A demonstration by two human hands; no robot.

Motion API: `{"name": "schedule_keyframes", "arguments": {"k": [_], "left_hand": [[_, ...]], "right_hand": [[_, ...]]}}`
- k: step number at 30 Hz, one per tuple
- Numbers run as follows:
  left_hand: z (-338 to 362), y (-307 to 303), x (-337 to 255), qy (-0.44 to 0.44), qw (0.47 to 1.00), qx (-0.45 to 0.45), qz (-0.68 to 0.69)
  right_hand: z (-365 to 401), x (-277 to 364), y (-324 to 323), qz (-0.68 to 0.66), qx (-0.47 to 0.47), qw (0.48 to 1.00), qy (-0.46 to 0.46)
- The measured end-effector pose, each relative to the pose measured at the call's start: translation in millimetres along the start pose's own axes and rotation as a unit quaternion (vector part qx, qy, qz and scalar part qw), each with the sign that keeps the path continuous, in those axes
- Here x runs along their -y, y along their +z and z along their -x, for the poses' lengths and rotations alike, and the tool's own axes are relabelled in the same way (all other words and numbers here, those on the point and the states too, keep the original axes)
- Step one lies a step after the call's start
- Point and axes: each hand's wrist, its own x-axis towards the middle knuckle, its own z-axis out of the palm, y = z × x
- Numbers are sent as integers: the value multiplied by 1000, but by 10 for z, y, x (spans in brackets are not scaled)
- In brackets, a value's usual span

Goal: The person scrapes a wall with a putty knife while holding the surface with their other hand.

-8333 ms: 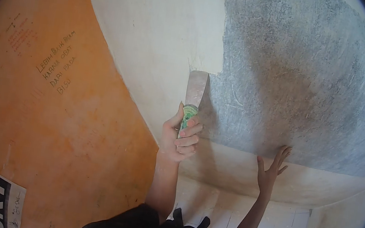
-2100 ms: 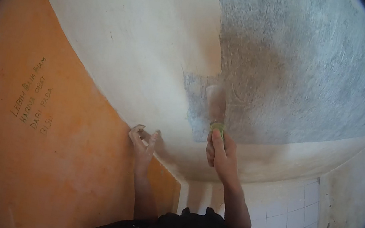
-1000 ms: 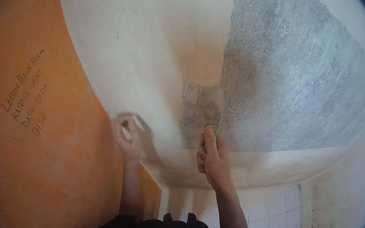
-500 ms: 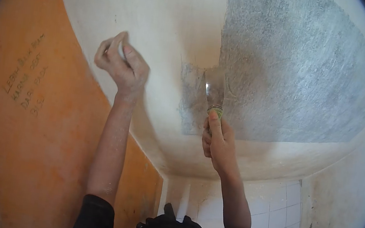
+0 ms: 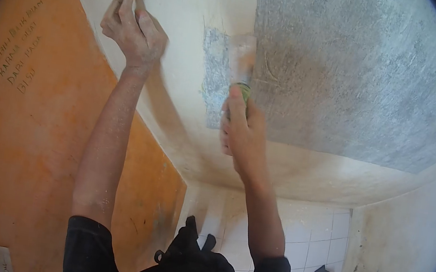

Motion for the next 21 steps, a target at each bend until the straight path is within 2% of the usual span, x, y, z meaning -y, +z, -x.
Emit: {"name": "schedule_keyframes", "arguments": {"k": [1,5,7,8,10,13,15,16,17,18,19,21], "left_hand": [[-6,8,4,0,1000,10,-1],[-43,34,23,3,1000,4,-16],[-15,22,-1,-3,1000,-11,7],[-4,5,-1,-6,1000,-10,7],[-24,-37,-15,-2,1000,27,-1],[-24,27,8,0,1000,-13,-2],[-14,-7,2,0,1000,-2,5],[-20,-24,5,-3,1000,15,12],[-45,-18,20,-3,1000,10,9],[-45,-29,12,-11,1000,15,3],[-14,-39,-15,-17,1000,25,1],[-9,-44,-22,-16,999,32,3]], "right_hand": [[-16,54,50,-10,10,1000,-27],[-56,-172,-51,3,-3,999,-38],[-47,-132,28,44,-28,997,-61],[-112,-28,22,46,-28,997,-59],[-229,525,204,-12,14,992,-125],[-220,471,226,4,-1,992,-123],[-127,-87,90,30,-37,994,-99],[-103,-197,77,31,-33,994,-104],[-87,-278,60,5,-33,997,-65],[-61,-324,41,-21,-36,999,-20],[-53,-143,128,0,-36,998,-50],[-33,-47,160,-9,-33,999,-41]]}}
